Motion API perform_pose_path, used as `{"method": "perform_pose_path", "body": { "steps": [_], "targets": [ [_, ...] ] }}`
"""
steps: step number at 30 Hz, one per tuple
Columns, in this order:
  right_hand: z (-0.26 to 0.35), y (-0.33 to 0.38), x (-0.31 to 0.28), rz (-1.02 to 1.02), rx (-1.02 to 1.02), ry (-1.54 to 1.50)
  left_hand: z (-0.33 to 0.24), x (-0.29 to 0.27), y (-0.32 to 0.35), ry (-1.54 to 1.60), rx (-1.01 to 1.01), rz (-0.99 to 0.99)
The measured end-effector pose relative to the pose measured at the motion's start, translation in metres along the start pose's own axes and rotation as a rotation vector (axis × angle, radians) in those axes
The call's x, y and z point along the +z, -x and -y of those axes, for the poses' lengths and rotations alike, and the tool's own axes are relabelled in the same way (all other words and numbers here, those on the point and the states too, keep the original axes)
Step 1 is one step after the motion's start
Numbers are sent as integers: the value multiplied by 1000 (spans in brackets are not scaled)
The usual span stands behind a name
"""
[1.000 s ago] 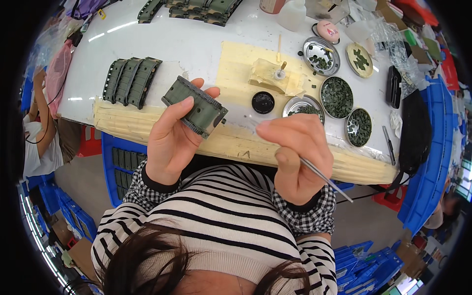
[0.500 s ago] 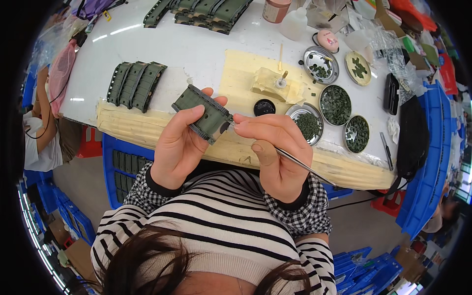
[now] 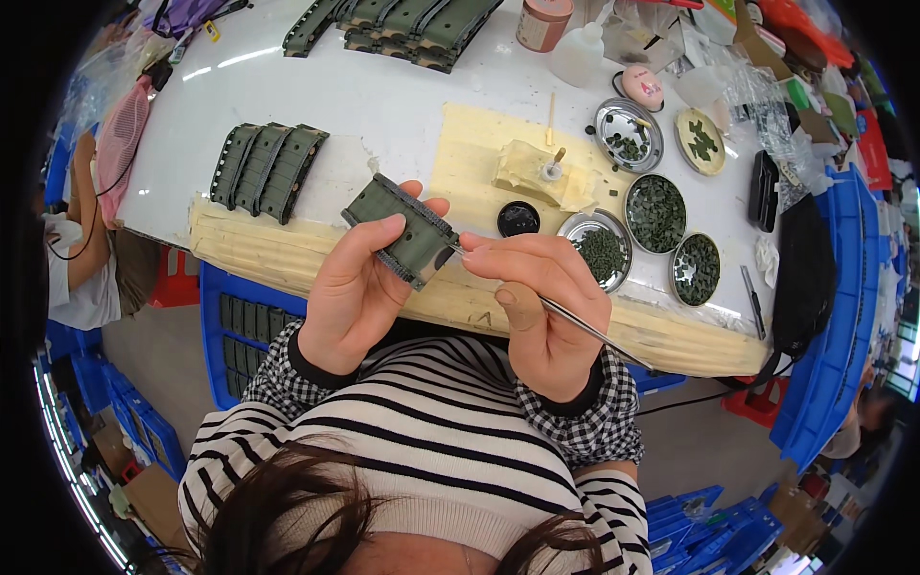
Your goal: Applying paint or adhesive to green toy tank components at a factory workbench.
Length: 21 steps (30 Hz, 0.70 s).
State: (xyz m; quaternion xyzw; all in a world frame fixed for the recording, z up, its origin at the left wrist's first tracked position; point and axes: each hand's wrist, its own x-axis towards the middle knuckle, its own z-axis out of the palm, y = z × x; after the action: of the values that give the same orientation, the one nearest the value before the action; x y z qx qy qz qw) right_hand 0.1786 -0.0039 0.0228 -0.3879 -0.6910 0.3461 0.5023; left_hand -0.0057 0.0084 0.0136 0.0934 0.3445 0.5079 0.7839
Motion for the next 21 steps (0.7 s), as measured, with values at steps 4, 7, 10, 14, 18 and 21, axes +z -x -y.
{"method": "perform_pose_path", "body": {
  "steps": [4,7,10,14,18,21],
  "targets": [
    [-1,2,1,-2,-15,19,2,0,0,-13,21,8],
    [0,1,0,6,-8,21,2,-1,0,-2,19,23],
    [-1,2,1,4,-13,8,3,-2,0,-11,29,20],
    [-1,2,1,15,-54,67,5,0,1,2,36,14],
    [-2,5,1,-3,-62,58,6,1,2,4,36,22],
    [-2,6,1,3,-65,78,8,0,3,6,46,30]
  ]
}}
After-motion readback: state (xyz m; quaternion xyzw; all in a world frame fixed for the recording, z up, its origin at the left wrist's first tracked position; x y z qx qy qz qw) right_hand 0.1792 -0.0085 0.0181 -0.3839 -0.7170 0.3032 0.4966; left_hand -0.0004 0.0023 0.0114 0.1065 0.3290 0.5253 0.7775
